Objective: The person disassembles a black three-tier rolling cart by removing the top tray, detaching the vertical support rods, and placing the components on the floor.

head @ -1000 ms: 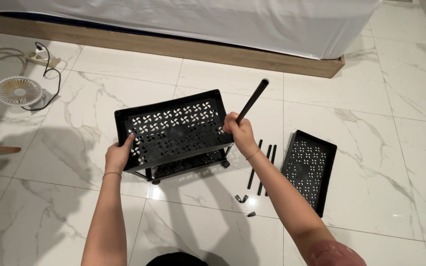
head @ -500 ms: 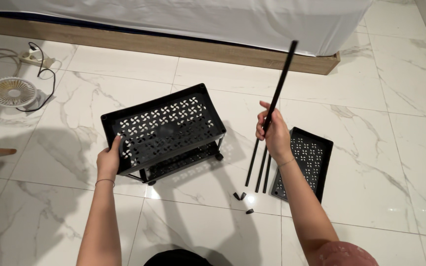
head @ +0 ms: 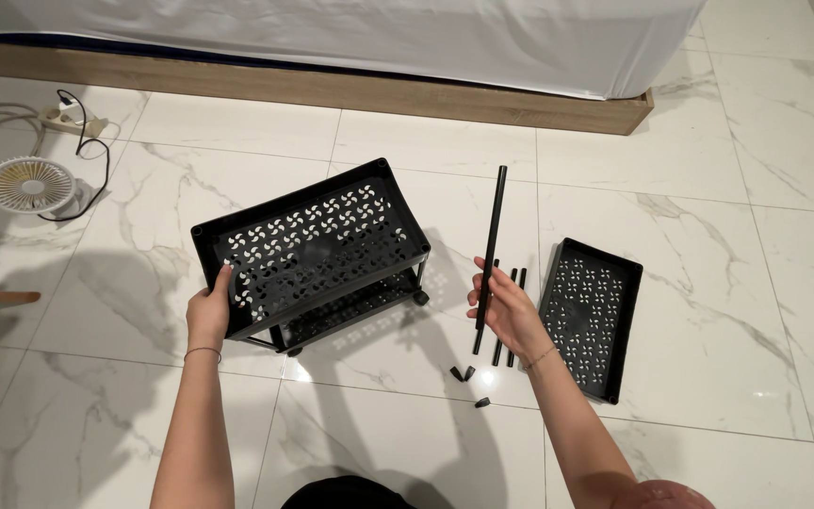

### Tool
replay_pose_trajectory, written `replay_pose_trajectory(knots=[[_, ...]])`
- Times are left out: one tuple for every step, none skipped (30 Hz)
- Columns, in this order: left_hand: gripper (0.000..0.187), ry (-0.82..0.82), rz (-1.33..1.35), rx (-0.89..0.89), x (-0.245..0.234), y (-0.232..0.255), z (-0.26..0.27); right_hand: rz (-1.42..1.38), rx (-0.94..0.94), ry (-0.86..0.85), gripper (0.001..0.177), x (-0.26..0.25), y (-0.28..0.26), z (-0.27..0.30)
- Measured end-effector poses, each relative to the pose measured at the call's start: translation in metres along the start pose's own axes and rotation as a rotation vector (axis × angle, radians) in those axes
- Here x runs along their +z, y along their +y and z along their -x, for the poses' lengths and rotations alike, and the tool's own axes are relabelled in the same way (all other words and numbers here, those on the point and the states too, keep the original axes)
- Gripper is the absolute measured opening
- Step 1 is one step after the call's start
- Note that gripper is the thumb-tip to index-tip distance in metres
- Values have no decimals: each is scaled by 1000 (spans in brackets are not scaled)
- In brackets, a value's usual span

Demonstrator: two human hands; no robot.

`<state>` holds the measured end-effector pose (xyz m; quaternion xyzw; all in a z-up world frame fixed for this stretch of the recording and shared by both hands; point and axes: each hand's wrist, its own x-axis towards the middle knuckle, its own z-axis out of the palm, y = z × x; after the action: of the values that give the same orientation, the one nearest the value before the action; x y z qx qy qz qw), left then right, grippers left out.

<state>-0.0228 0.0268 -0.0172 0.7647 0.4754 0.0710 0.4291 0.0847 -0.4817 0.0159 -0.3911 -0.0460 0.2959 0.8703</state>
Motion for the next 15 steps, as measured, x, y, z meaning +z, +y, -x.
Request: replay_pose_trajectory(knots=[[80,-2,-1,-7,0,-1,0,8,4,-7,51,-5,3,0],[80,-5,-2,-13,0,-1,0,42,18,15,50,-10,6,-2],[80,-8,-2,-20,0,-2,0,77,31,37,50,-17,9,-5],[80,-12,2,-23,1,-3,0,111,44,60,49,-26,13,-8],[80,-15,5,-26,2,-4,-1,180,63,101,48,-35,19,-11],[80,-19,9,-29,3,-4,-1,249,81,142,47,-46,26,-11],[81,-12,-17,-16,2,-4,-2,316,99,179,47,-55,35,-14],[82,-5,-42,-2,2,-4,-3,374,135,221,46,-66,45,-15],[83,4,-69,11,1,-4,-3,431,171,261,46,-78,57,-16],[83,8,-69,11,1,-4,-4,488,208,301,46,-90,68,-18],[83,9,-71,10,2,-4,-3,528,248,322,46,-100,81,-20],[82,10,-74,9,1,-4,-4,568,288,343,47,-110,94,-24],[82,5,-67,13,1,-5,-3,609,330,370,47,-119,104,-26],[82,0,-60,17,1,-6,-2,663,355,408,47,-127,114,-30],[82,-4,-52,22,2,-6,-2,717,379,446,47,-132,124,-34]])
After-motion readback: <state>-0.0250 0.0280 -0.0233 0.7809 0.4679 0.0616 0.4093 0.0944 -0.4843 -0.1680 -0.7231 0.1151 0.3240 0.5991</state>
